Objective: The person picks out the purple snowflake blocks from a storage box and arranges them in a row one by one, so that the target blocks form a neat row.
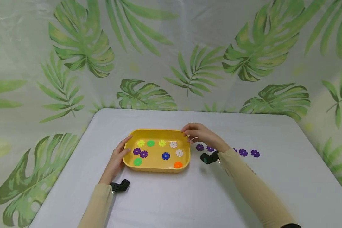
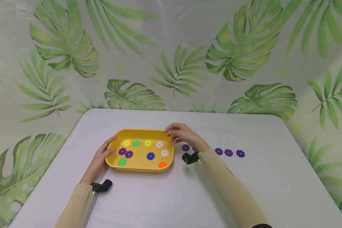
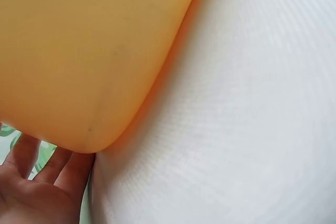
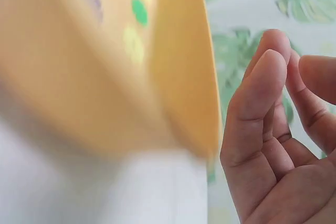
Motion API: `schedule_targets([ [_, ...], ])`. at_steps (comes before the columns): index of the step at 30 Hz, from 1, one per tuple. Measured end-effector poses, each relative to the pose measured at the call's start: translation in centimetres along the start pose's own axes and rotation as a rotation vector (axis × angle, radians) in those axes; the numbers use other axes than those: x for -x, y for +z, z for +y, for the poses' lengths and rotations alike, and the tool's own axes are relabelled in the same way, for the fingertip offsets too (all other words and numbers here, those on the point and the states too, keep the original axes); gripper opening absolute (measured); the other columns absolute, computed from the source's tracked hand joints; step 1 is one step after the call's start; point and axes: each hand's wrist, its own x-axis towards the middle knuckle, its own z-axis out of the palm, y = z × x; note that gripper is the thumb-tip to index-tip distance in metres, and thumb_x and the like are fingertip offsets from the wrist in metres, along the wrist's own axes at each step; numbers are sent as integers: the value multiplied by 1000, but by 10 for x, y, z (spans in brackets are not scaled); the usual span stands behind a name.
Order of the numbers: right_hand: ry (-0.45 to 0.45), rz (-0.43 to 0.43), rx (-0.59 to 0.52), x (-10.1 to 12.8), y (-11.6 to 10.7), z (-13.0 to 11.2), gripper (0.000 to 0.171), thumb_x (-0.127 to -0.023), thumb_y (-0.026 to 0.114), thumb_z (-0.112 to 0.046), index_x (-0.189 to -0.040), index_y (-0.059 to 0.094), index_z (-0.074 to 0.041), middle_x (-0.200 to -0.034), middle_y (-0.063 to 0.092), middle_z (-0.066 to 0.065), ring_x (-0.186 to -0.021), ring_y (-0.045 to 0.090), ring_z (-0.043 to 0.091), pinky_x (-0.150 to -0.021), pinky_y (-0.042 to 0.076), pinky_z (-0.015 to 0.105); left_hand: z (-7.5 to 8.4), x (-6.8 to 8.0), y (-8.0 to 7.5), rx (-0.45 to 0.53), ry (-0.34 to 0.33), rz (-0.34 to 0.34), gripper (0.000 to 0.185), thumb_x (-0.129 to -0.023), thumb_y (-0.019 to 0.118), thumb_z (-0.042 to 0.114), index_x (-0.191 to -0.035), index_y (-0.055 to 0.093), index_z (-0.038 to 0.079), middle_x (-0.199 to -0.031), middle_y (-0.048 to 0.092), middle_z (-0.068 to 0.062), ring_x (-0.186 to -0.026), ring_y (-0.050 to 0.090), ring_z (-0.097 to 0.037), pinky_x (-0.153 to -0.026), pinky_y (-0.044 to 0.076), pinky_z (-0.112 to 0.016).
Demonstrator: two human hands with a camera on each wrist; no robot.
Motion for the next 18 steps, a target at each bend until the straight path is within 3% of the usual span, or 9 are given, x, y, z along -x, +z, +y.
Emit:
schedule_targets([
  [2,-6,-47,-17,-16,22,-8,31,-100,50,-18,-120,54,5,-116,52,29,-86,56,34,-78,54,37,0,-1,0,-3,5,-2,50,-100,46,11,-149,35,16,-158,18,-1,-143,14,-21,-114,16,-42],
  [5,-13,-119,-47,-35,52,-16,28,-100,49,-17,-119,56,3,-119,51,31,-95,53,47,-84,52,46,0,-1,0,-8,6,-2,50,-100,46,11,-149,35,16,-158,18,-2,-143,13,-22,-115,15,-42],
  [8,-2,-180,-53,-50,78,-19,29,-100,48,-16,-120,56,4,-121,52,31,-102,50,52,-89,48,52,0,-1,0,-5,7,-3,50,-100,46,11,-149,35,15,-158,18,-2,-144,12,-21,-115,15,-41],
  [13,85,-208,-8,-71,109,-20,30,-98,50,-13,-122,56,6,-120,57,25,-96,59,42,-85,53,43,1,-1,1,0,10,-6,50,-101,46,12,-149,34,15,-158,17,-1,-143,12,-20,-114,16,-41],
  [18,141,-252,52,-82,124,-20,28,-97,50,-7,-120,58,6,-113,61,20,-76,64,26,-73,57,34,0,-1,0,-2,18,-15,51,-100,46,12,-150,34,16,-158,17,-2,-143,13,-22,-114,18,-42],
])
